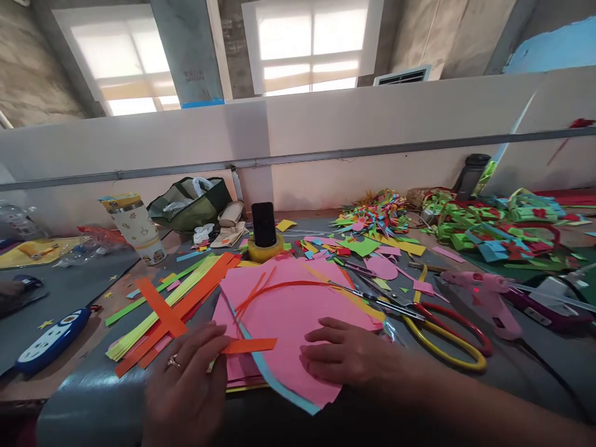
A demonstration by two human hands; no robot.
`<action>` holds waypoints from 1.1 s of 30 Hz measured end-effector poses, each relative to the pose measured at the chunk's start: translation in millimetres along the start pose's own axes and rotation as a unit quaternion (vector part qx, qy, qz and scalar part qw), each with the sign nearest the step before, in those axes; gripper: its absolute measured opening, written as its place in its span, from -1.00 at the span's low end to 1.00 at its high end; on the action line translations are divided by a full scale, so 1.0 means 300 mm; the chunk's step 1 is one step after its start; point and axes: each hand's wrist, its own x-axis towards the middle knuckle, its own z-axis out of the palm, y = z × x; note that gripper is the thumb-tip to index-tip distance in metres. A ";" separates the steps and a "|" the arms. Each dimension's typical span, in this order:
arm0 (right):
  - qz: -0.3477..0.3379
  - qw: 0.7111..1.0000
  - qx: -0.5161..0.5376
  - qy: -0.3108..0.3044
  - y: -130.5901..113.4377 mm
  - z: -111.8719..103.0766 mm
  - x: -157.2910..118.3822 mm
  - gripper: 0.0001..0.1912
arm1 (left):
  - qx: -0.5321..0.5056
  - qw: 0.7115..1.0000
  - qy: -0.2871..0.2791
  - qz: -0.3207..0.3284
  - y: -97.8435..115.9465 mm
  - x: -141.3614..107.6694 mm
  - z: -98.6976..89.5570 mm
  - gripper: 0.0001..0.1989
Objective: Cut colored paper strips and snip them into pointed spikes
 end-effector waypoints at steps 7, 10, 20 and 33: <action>0.009 0.999 0.029 -0.014 0.041 -0.023 0.000 -0.65 | 0.035 0.996 -0.085 -0.014 -0.048 -0.018 0.016 -0.80; 0.117 0.993 0.021 -0.007 0.138 -0.031 -0.029 -0.67 | 0.042 0.990 -0.134 -0.032 -0.052 -0.030 0.050 -0.82; 0.249 0.964 -0.068 0.061 0.302 -0.088 -0.144 -0.37 | 0.083 0.958 -0.163 -0.222 -0.091 -0.017 0.070 -0.83; -0.041 0.983 -0.092 -0.151 0.143 -0.058 0.544 -0.28 | 0.063 0.971 -0.030 -0.229 -0.074 -0.004 -0.035 -0.84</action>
